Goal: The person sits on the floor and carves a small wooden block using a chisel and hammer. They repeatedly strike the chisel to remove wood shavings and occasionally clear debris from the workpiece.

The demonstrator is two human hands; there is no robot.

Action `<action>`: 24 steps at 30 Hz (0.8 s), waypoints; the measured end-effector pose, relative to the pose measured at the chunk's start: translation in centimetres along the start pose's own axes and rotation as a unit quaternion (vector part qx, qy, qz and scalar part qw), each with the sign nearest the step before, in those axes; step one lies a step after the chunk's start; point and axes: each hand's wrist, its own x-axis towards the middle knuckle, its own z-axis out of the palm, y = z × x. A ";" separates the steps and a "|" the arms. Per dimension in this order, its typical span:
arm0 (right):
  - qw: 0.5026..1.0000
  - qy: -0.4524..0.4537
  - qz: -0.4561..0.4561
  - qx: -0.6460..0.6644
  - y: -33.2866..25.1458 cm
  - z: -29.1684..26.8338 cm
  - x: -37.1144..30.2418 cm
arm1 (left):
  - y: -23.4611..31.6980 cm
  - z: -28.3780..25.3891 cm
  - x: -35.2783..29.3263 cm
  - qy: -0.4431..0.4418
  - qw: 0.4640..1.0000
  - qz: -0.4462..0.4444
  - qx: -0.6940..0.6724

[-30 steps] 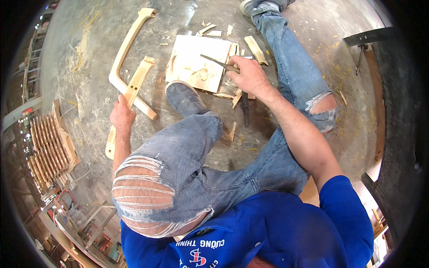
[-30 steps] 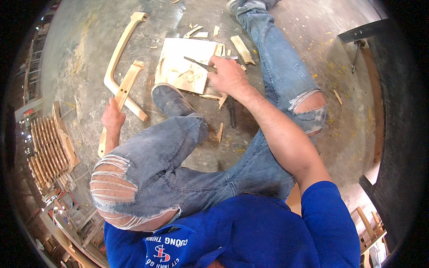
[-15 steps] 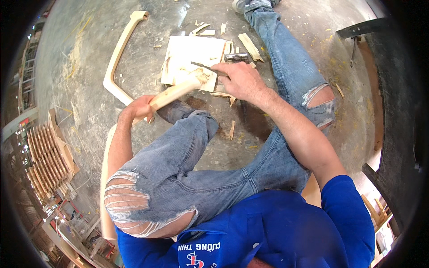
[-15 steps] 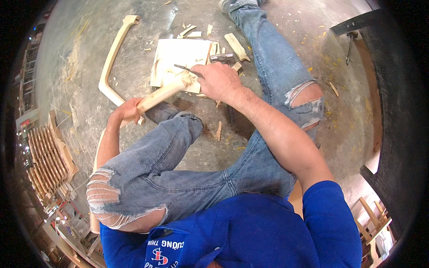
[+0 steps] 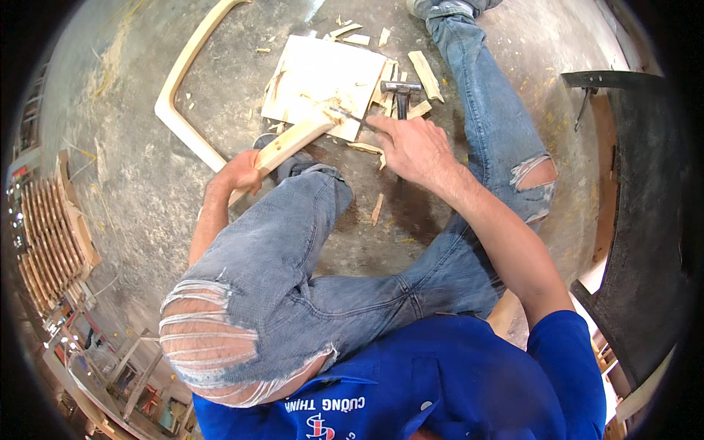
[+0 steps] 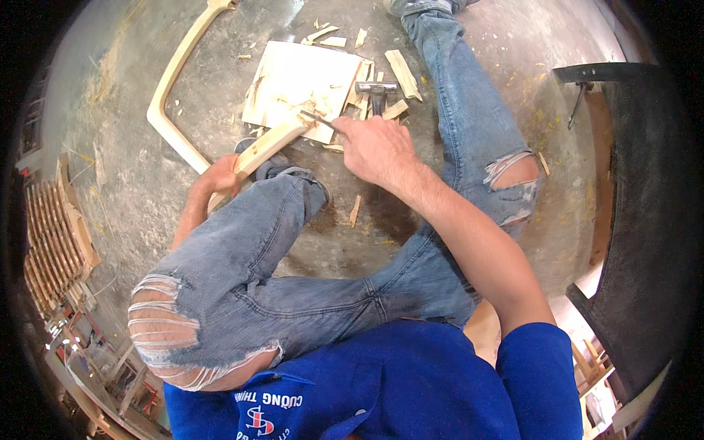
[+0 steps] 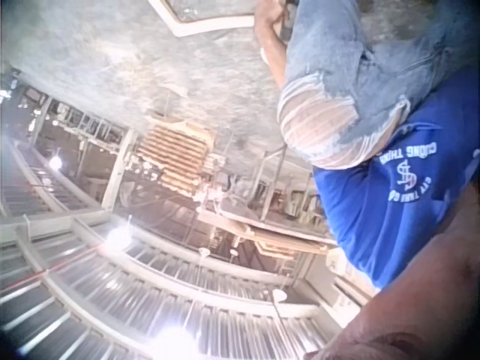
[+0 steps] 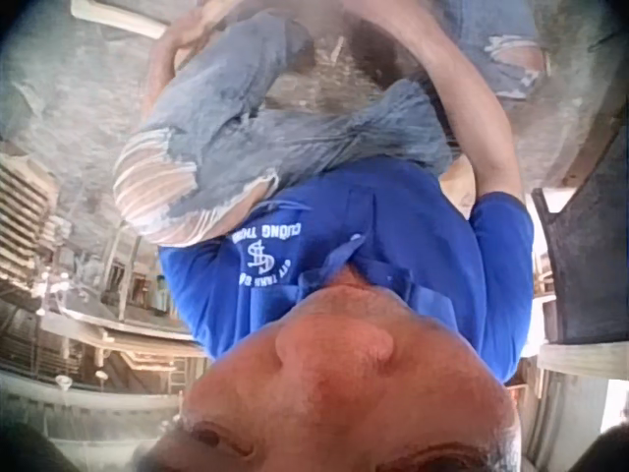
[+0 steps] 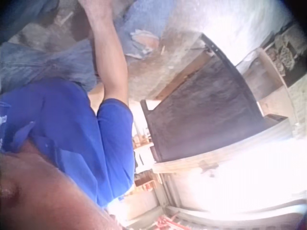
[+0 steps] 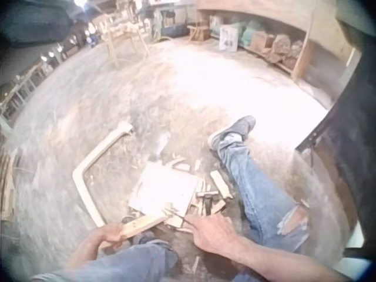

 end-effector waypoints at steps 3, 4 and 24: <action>1.000 0.022 -0.020 -0.003 -0.2 0.5 -1.1 | -0.2 -0.6 -0.3 -0.028 0.998 0.020 -0.053; 0.999 0.025 -0.014 -0.014 -0.1 0.5 -1.2 | -0.6 -0.5 0.1 -0.043 0.998 0.024 -0.033; 0.998 0.018 -0.026 -0.059 0.0 1.7 -0.1 | -1.2 -2.7 1.8 -0.166 0.986 -0.019 -0.024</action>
